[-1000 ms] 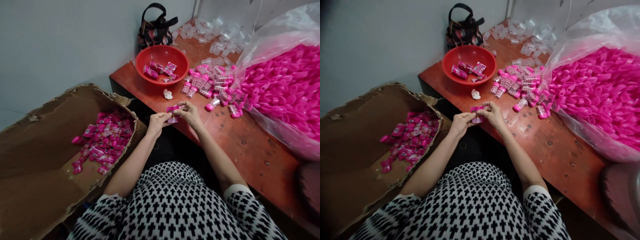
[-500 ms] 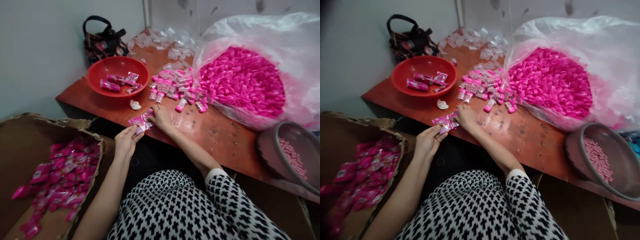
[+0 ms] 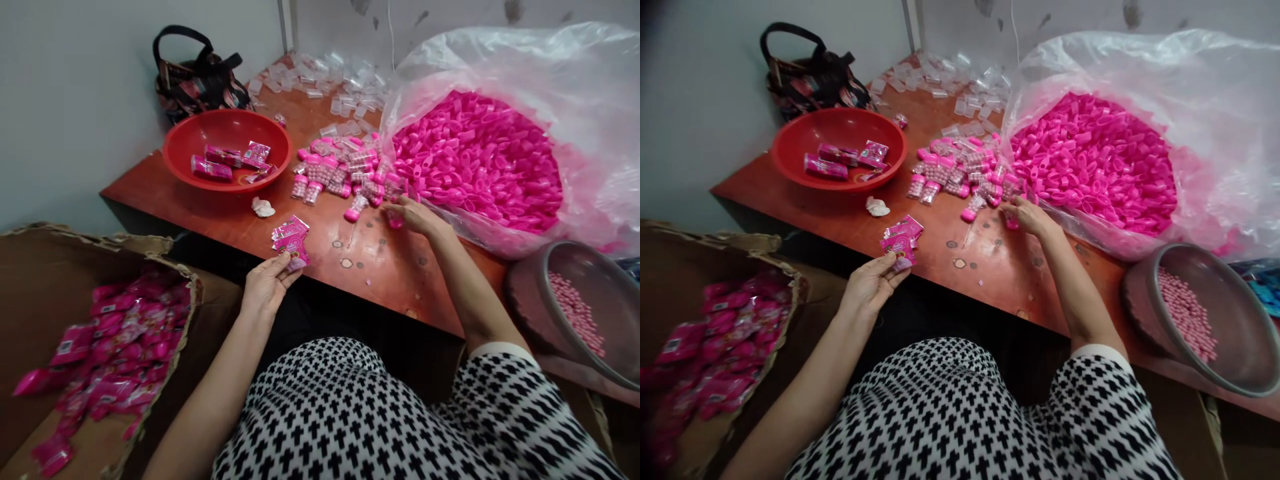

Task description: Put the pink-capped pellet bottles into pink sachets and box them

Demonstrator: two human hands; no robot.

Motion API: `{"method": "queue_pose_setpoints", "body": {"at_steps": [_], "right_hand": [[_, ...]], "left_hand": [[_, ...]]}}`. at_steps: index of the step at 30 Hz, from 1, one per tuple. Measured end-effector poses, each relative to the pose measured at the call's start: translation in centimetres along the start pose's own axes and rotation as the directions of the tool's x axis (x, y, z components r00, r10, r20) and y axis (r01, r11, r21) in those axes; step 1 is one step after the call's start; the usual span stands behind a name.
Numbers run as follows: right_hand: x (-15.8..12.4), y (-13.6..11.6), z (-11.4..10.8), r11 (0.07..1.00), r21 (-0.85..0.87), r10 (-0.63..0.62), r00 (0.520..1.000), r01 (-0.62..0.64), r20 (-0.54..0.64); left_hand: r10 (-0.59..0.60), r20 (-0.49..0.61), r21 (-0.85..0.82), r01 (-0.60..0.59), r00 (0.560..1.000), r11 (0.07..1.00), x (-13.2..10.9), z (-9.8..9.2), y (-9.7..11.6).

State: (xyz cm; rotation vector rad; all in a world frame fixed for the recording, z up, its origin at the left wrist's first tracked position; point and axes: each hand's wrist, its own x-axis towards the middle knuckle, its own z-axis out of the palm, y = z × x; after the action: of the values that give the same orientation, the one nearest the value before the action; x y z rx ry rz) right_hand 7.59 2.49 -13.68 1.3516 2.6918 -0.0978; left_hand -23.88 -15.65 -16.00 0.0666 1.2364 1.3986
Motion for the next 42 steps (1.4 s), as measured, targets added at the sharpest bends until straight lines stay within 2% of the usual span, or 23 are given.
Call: {"method": "queue_pose_setpoints", "body": {"at_steps": [4,7,9,12,14,16,18,19,20,22,24,26,28,32,35,39,40,42], "right_hand": [[-0.8,-0.8,0.2,0.999,0.028,-0.047,0.991,0.044,0.123],[-1.7,-2.2,0.1,0.998,-0.044,-0.043,0.997,0.046,0.059],[-2.1,-3.0,0.2,0.991,-0.103,-0.087,0.996,0.086,-0.005],[-2.3,-3.8,0.7,0.981,-0.119,-0.155,0.988,0.152,-0.013],[-2.4,-4.6,1.2,0.99,-0.12,-0.081,0.996,0.077,-0.028],[-2.8,-6.2,1.6,0.996,-0.063,0.056,0.992,-0.064,-0.11],[-3.7,-8.9,1.8,0.976,0.163,0.177,0.966,-0.146,-0.191],[-4.3,-10.6,1.9,0.928,0.343,0.226,0.952,-0.147,-0.204],[-5.0,-12.6,1.9,0.833,0.54,0.252,0.952,-0.121,-0.175],[-6.4,-16.7,2.1,0.547,0.834,0.236,0.969,-0.069,-0.075],[-7.2,-20.3,2.4,0.314,0.947,0.197,0.98,-0.069,0.007],[-7.5,-22.9,2.9,0.184,0.981,0.206,0.978,-0.068,0.029],[-7.2,-24.3,3.4,0.127,0.99,0.266,0.964,-0.059,0.023],[-6.4,-25.0,4.0,0.095,0.995,0.354,0.935,-0.036,0.0],[-6.1,-25.1,4.3,0.07,0.997,0.362,0.932,-0.03,0.003],[-5.8,-25.2,4.7,-0.053,0.999,0.309,0.951,-0.003,0.019],[-5.8,-25.1,4.8,-0.06,0.998,0.311,0.95,0.012,0.007],[-5.7,-25.1,4.9,-0.013,0.999,0.35,0.936,0.05,-0.043]], "left_hand": [[-0.055,-0.03,-0.063,0.053,0.998,0.997,0.0,0.3,-0.8],[-0.087,-0.044,-0.11,0.082,0.995,0.991,0.0,0.6,-1.3],[-0.103,-0.043,-0.148,0.095,0.994,0.984,-0.1,1.0,-1.5],[-0.128,-0.051,-0.21,0.115,0.99,0.971,-0.4,1.5,-1.7],[-0.151,-0.039,-0.239,0.138,0.988,0.961,-0.6,1.7,-1.8],[-0.166,-0.016,-0.271,0.155,0.986,0.95,-0.8,1.8,-1.9],[-0.167,-0.006,-0.318,0.157,0.986,0.935,-0.9,1.8,-2.0],[-0.167,-0.006,-0.341,0.155,0.986,0.927,-1.0,1.8,-2.0],[-0.166,-0.008,-0.361,0.152,0.986,0.92,-1.0,1.8,-2.1],[-0.163,-0.005,-0.383,0.148,0.987,0.912,-1.1,1.7,-2.1],[-0.149,0.003,-0.384,0.139,0.989,0.913,-1.2,1.7,-2.2],[-0.129,0.019,-0.383,0.127,0.991,0.915,-1.3,1.8,-2.3],[-0.114,0.034,-0.398,0.118,0.993,0.91,-1.4,2.0,-2.5],[-0.064,0.081,-0.41,0.091,0.995,0.908,-1.7,2.1,-2.9],[0.014,0.121,-0.365,0.032,0.993,0.93,-1.9,2.1,-2.9],[0.092,0.207,-0.264,-0.035,0.974,0.964,-2.2,2.0,-2.4],[0.107,0.234,-0.237,-0.05,0.966,0.97,-2.2,1.9,-2.3],[0.129,0.281,-0.187,-0.078,0.951,0.979,-2.2,1.8,-2.2]]}}
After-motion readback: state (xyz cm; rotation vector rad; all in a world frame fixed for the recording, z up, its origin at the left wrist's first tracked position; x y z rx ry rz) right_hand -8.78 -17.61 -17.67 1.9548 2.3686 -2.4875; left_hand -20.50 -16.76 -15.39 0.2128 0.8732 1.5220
